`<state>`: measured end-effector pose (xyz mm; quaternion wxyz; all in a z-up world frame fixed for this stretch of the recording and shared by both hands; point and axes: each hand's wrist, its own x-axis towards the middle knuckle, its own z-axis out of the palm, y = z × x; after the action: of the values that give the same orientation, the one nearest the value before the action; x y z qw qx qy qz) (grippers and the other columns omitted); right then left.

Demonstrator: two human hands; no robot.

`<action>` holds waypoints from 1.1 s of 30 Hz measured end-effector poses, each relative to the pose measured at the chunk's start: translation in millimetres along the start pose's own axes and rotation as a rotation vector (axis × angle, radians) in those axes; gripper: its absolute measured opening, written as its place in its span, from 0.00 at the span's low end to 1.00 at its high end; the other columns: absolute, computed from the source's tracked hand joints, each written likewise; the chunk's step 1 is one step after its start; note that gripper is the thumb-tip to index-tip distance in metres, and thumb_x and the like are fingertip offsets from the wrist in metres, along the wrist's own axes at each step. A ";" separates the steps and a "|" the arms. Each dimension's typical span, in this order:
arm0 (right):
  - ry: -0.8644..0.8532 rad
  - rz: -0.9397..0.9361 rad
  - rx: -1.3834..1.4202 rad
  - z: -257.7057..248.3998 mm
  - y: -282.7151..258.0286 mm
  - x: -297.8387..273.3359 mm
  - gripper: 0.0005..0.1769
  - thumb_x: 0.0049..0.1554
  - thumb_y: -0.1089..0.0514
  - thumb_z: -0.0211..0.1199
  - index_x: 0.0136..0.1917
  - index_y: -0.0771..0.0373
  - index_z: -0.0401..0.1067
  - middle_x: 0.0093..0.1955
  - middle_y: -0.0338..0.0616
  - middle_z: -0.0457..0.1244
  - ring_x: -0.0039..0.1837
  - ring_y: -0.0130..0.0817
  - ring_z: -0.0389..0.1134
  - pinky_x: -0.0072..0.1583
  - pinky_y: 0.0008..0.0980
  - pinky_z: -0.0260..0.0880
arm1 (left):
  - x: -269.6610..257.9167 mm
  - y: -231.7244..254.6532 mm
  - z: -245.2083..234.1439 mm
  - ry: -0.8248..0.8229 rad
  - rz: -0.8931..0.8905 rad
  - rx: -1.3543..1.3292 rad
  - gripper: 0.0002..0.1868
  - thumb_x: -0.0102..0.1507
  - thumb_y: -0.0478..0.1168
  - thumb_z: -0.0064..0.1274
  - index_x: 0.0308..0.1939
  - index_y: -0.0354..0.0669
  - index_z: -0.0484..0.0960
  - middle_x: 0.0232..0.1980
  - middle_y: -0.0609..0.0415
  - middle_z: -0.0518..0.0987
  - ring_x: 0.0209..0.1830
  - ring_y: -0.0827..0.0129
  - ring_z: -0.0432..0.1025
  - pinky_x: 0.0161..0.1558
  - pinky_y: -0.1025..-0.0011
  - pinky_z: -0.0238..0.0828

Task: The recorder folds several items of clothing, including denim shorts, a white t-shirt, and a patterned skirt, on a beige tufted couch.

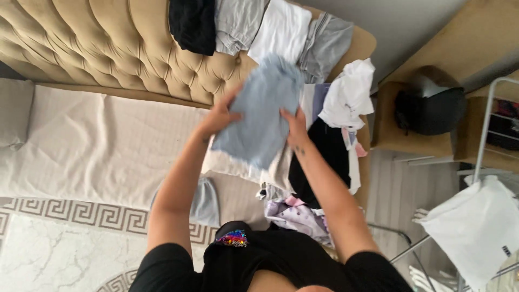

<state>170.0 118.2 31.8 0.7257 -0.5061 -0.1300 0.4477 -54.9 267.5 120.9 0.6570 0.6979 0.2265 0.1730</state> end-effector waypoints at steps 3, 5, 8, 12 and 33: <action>-0.039 -0.086 -0.099 43.0 -16.9 72.2 0.42 0.55 0.60 0.69 0.77 0.69 0.54 0.71 0.57 0.61 0.69 0.48 0.65 0.67 0.47 0.70 | 51.2 -23.8 -55.4 0.113 0.256 0.115 0.50 0.56 0.19 0.55 0.81 0.46 0.59 0.83 0.52 0.60 0.84 0.61 0.52 0.80 0.66 0.48; -0.063 -0.153 -0.206 71.3 -45.5 124.7 0.44 0.57 0.56 0.70 0.78 0.68 0.50 0.74 0.58 0.59 0.72 0.49 0.64 0.70 0.47 0.67 | 91.9 -5.7 -91.0 0.171 0.330 0.239 0.49 0.56 0.19 0.57 0.80 0.47 0.61 0.83 0.51 0.61 0.84 0.61 0.53 0.80 0.65 0.51; -0.157 -0.200 -0.393 89.0 -75.0 193.2 0.47 0.60 0.51 0.69 0.80 0.65 0.45 0.77 0.59 0.56 0.76 0.50 0.61 0.74 0.48 0.63 | 151.1 -4.7 -133.2 0.262 0.461 0.320 0.47 0.61 0.21 0.57 0.82 0.49 0.59 0.85 0.50 0.59 0.87 0.59 0.54 0.82 0.63 0.56; -0.246 -0.437 -0.536 72.5 -75.4 244.4 0.44 0.68 0.52 0.60 0.84 0.63 0.35 0.84 0.58 0.43 0.84 0.51 0.44 0.80 0.48 0.51 | 220.8 -45.9 -165.9 0.551 0.399 0.772 0.49 0.67 0.35 0.67 0.84 0.46 0.52 0.83 0.40 0.55 0.84 0.46 0.49 0.81 0.56 0.52; 0.436 -0.721 -1.338 -94.5 -90.2 17.0 0.26 0.47 0.54 0.74 0.56 0.66 0.71 0.58 0.53 0.64 0.60 0.54 0.64 0.61 0.49 0.64 | 220.1 -97.4 60.5 0.194 0.339 0.996 0.33 0.62 0.35 0.58 0.71 0.41 0.67 0.77 0.40 0.59 0.79 0.44 0.49 0.76 0.42 0.43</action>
<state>287.0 65.2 61.2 0.3766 -0.8381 -0.3825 -0.0974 153.4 339.6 6.9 0.1850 0.9329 0.2250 0.2117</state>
